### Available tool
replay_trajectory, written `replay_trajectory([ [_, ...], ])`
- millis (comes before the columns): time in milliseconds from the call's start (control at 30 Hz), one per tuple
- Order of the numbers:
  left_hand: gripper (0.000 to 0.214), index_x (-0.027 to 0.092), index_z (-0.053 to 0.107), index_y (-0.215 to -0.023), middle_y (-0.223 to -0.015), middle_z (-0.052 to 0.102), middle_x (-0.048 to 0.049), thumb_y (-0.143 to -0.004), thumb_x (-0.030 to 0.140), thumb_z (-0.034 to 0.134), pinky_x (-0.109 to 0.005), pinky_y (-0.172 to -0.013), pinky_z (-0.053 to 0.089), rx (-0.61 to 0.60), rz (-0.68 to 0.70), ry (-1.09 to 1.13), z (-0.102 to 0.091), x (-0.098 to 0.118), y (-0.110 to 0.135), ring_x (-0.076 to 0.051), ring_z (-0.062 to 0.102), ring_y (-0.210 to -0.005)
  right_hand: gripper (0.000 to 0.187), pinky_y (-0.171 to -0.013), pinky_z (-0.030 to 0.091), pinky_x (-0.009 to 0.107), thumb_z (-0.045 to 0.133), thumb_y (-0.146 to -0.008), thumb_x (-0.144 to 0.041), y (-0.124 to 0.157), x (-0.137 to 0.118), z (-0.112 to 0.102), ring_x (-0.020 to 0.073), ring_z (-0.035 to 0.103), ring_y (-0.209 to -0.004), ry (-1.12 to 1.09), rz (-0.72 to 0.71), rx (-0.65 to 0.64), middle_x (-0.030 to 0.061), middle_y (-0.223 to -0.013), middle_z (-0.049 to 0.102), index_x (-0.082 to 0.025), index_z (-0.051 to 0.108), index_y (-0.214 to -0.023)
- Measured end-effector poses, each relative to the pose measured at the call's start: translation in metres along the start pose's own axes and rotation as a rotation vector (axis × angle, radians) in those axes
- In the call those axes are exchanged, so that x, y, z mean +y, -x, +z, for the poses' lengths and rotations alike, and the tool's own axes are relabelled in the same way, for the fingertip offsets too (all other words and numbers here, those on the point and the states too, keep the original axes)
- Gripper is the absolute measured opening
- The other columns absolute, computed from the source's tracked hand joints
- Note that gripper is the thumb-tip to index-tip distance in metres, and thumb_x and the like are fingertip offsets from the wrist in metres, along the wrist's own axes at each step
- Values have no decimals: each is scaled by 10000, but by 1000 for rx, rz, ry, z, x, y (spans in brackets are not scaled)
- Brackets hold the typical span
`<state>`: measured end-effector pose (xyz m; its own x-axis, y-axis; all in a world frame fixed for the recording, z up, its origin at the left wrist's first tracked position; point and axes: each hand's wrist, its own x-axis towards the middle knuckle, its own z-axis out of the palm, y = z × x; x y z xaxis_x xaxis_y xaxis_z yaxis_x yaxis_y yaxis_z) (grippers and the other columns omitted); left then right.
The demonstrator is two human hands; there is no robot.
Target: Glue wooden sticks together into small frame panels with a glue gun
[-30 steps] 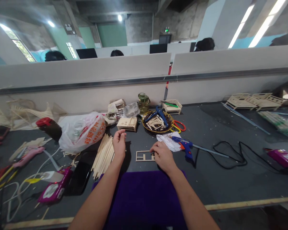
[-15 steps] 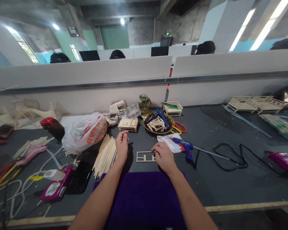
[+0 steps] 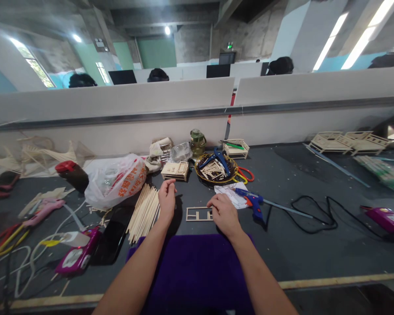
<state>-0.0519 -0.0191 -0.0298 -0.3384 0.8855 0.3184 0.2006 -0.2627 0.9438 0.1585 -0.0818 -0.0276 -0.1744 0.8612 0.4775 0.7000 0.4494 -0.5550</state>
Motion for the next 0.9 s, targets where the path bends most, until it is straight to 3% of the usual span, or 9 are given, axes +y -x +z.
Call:
replay_trajectory([
  [900,217,184,626,-944,-626,515,27,-839,293,471,-239,-590,374,-22,-24,21,2,0,0,-132,491,-594,259,-759,414,343,435,-765,-55,0,-5,-4,200,530,-830,-18,18,110,38,-799,601,-218,628,-709],
])
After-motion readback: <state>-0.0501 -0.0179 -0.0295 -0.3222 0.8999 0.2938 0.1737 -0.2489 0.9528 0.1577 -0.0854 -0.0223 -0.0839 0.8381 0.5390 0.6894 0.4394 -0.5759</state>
